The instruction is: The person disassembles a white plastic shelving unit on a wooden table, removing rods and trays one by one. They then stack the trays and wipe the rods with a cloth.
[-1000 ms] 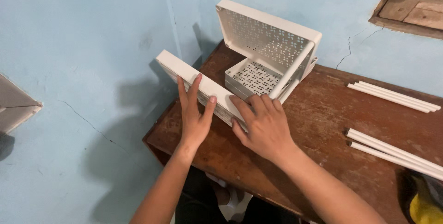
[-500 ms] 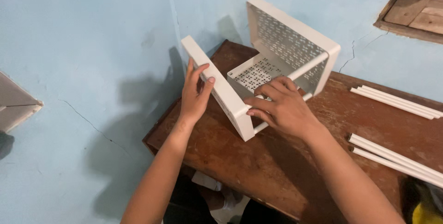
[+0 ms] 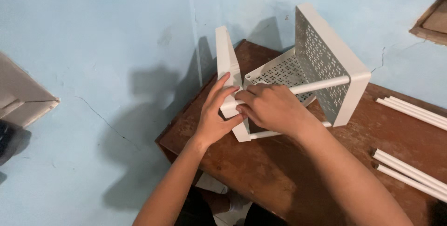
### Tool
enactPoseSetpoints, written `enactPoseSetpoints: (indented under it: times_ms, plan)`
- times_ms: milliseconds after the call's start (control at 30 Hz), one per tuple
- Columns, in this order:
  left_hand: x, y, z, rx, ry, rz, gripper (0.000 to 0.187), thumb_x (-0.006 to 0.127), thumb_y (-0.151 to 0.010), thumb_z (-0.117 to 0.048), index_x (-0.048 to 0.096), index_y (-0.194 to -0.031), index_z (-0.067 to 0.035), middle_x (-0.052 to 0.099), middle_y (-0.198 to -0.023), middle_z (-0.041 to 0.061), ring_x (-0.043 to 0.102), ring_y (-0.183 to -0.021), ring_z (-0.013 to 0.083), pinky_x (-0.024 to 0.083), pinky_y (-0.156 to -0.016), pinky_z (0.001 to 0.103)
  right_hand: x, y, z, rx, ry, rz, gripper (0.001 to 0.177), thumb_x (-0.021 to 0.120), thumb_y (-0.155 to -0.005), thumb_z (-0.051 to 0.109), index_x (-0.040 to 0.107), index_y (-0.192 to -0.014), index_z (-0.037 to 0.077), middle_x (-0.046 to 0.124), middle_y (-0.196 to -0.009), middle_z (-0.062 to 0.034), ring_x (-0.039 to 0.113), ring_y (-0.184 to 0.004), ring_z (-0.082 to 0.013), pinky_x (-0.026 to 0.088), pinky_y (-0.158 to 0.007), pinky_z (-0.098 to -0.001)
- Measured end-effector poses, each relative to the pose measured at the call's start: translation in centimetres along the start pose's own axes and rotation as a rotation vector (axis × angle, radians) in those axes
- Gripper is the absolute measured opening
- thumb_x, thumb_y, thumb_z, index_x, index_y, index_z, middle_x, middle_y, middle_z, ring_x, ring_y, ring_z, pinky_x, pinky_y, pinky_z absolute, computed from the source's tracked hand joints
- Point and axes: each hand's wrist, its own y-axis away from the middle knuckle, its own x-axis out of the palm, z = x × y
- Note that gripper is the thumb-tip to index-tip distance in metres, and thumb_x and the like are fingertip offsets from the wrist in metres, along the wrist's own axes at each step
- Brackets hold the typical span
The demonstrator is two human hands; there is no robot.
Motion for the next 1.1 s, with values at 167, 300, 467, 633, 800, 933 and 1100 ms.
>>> enactPoseSetpoints:
  times_ms: [167,300,467,633,800,933,1100]
  plan:
    - [-1.4,-0.9,1.3,-0.002,-0.012,0.033,0.06,0.084,-0.083,-0.013,0.06,-0.138,-0.011,0.04,-0.165,0.009,0.041,-0.154,0.0314,0.041,-0.123,0.048,0.8,-1.5,0.7,0.046,0.095,-0.024,0.03,0.066,-0.093,0.035,0.075,-0.109,0.011,0.071,-0.077,-0.0055,0.07,-0.06,-0.0277,0.054,-0.048,-0.0407]
    - [-2.5,-1.0,1.9,-0.035,-0.027,0.055,0.058,0.083,-0.085,-0.009,0.061,-0.139,-0.01,0.043,-0.164,0.009,0.04,-0.154,0.0324,0.04,-0.124,0.049,1.8,-2.5,1.1,0.075,0.095,-0.072,0.026,0.065,-0.095,0.036,0.075,-0.102,0.014,0.071,-0.079,-0.0023,0.07,-0.061,-0.0256,0.052,-0.047,-0.0399]
    - [-3.0,-0.8,2.5,0.007,-0.035,-0.005,0.057,0.082,-0.088,-0.009,0.06,-0.14,-0.009,0.044,-0.162,0.009,0.044,-0.152,0.0311,0.041,-0.124,0.046,2.6,-3.4,1.9,0.114,0.186,-0.04,0.027,0.064,-0.097,0.04,0.075,-0.102,0.016,0.07,-0.077,-0.0025,0.071,-0.06,-0.0233,0.053,-0.047,-0.0381]
    - [-3.1,-0.8,3.3,0.038,0.03,-0.041,0.056,0.08,-0.088,-0.005,0.061,-0.14,-0.008,0.047,-0.162,0.009,0.045,-0.153,0.0301,0.044,-0.125,0.044,3.0,-3.8,2.2,0.147,0.209,-0.066,0.029,0.065,-0.094,0.044,0.076,-0.101,0.019,0.07,-0.074,-0.0026,0.07,-0.054,-0.0244,0.052,-0.042,-0.0386]
    - [-3.2,-1.0,3.4,0.056,0.029,-0.046,0.059,0.081,-0.086,-0.003,0.06,-0.141,-0.009,0.045,-0.162,0.008,0.042,-0.154,0.0303,0.042,-0.126,0.045,3.2,-3.2,1.9,0.21,0.258,-0.133,0.034,0.072,-0.088,0.051,0.072,-0.089,0.017,0.07,-0.074,-0.0013,0.072,-0.062,-0.0228,0.053,-0.048,-0.0386]
    - [-2.9,-1.1,3.1,0.029,0.02,0.03,0.063,0.082,-0.083,0.0,0.06,-0.141,-0.012,0.041,-0.165,0.008,0.033,-0.158,0.0322,0.037,-0.128,0.047,3.5,-2.6,1.9,0.182,0.237,-0.116,0.034,0.076,-0.082,0.048,0.074,-0.094,0.016,0.069,-0.072,-0.0019,0.072,-0.064,-0.0219,0.054,-0.054,-0.0366]
    - [-3.6,-1.4,1.6,-0.03,0.017,0.118,0.068,0.08,-0.082,0.0,0.056,-0.144,-0.016,0.033,-0.168,0.008,0.024,-0.159,0.0333,0.034,-0.127,0.05,2.7,-1.3,1.8,0.084,0.228,-0.178,0.04,0.076,-0.089,0.048,0.075,-0.109,0.014,0.071,-0.085,-0.0047,0.071,-0.084,-0.0228,0.05,-0.079,-0.0401]
